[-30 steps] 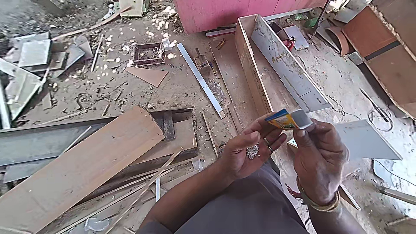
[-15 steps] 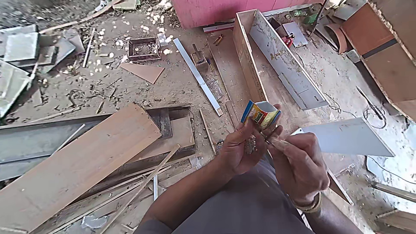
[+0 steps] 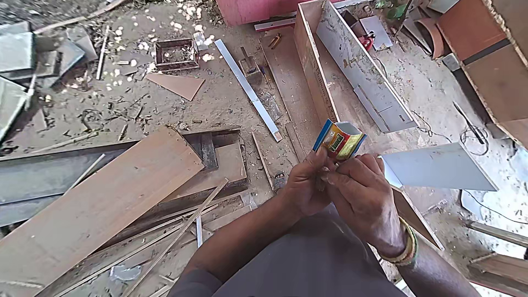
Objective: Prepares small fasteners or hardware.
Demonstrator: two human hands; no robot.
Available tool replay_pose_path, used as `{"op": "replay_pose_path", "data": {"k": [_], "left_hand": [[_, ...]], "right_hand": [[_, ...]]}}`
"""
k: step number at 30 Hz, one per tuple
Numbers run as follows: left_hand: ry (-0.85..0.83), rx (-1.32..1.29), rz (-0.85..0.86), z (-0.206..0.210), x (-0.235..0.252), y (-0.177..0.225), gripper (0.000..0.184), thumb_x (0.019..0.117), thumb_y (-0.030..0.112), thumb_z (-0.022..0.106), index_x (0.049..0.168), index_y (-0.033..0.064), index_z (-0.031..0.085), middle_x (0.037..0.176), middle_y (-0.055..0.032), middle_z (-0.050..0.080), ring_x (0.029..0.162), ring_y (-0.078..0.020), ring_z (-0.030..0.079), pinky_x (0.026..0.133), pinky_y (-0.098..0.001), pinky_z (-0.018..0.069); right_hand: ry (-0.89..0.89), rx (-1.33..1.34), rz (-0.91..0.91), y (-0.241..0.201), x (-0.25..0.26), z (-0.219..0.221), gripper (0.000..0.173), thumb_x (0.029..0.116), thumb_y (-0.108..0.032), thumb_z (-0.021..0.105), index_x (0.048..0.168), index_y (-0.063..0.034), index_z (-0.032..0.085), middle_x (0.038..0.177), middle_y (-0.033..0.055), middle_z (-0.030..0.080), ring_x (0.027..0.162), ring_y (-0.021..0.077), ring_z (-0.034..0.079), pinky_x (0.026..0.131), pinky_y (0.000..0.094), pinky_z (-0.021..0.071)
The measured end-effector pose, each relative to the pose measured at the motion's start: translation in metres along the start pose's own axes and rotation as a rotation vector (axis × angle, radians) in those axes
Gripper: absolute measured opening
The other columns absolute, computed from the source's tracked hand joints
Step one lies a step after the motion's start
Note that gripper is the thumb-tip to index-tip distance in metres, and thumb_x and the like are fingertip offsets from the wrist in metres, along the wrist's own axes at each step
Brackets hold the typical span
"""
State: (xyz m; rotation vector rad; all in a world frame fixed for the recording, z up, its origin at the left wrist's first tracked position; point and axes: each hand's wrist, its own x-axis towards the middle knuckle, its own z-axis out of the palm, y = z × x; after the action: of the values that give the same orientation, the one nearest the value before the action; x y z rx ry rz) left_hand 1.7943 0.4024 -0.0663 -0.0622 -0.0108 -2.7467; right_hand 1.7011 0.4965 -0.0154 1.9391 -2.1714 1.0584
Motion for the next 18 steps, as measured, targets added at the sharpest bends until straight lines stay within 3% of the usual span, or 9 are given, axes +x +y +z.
{"op": "replay_pose_path", "data": {"k": [4, 8, 14, 16, 18], "left_hand": [[-0.019, 0.005, -0.020, 0.0019, 0.0013, 0.0034, 0.044, 0.1048, 0.031, 0.054, 0.137, 0.0011, 0.057, 0.147, -0.0210, 0.055, 0.139, -0.0297, 0.052, 0.113, -0.0432, 0.0435], [-0.034, 0.005, -0.011, 0.0030, 0.0017, 0.0056, 0.042, 0.1046, 0.030, 0.054, 0.136, 0.0020, 0.055, 0.148, -0.0212, 0.053, 0.140, -0.0294, 0.051, 0.114, -0.0427, 0.0428], [-0.043, 0.006, -0.008, 0.0036, -0.0013, 0.0079, 0.035, 0.1048, 0.030, 0.053, 0.126, 0.0029, 0.060, 0.145, -0.0203, 0.056, 0.135, -0.0277, 0.055, 0.110, -0.0412, 0.0454], [-0.054, -0.033, -0.010, 0.0042, -0.0015, 0.0084, 0.037, 0.1056, 0.028, 0.052, 0.133, 0.0022, 0.055, 0.149, -0.0213, 0.053, 0.140, -0.0298, 0.051, 0.114, -0.0426, 0.0418], [-0.070, -0.090, -0.002, 0.0067, -0.0012, 0.0095, 0.043, 0.1063, 0.026, 0.051, 0.142, 0.0007, 0.048, 0.151, -0.0228, 0.049, 0.141, -0.0334, 0.049, 0.120, -0.0462, 0.0358]], "right_hand": [[0.040, 0.064, 0.052, -0.0008, -0.0023, 0.0027, 0.018, 0.1010, -0.020, 0.058, 0.093, -0.0131, 0.073, 0.090, 0.0030, 0.066, 0.092, 0.0167, 0.058, 0.084, 0.0360, 0.0407], [0.070, 0.066, 0.073, -0.0008, -0.0032, 0.0055, 0.022, 0.1037, -0.021, 0.053, 0.094, -0.0125, 0.070, 0.095, 0.0040, 0.067, 0.097, 0.0168, 0.058, 0.088, 0.0354, 0.0409], [0.073, 0.168, 0.117, -0.0062, -0.0036, 0.0019, 0.019, 0.1028, -0.021, 0.057, 0.095, -0.0116, 0.072, 0.099, 0.0037, 0.068, 0.102, 0.0138, 0.059, 0.091, 0.0313, 0.0435], [0.125, 0.291, 0.156, -0.0085, -0.0057, -0.0010, 0.015, 0.1019, -0.020, 0.058, 0.098, -0.0109, 0.070, 0.102, 0.0019, 0.066, 0.105, 0.0111, 0.059, 0.093, 0.0276, 0.0473], [0.280, 0.378, 0.166, -0.0060, -0.0086, -0.0034, 0.012, 0.1049, -0.020, 0.056, 0.104, -0.0143, 0.067, 0.104, -0.0046, 0.061, 0.101, 0.0038, 0.060, 0.088, 0.0206, 0.0513]]}}
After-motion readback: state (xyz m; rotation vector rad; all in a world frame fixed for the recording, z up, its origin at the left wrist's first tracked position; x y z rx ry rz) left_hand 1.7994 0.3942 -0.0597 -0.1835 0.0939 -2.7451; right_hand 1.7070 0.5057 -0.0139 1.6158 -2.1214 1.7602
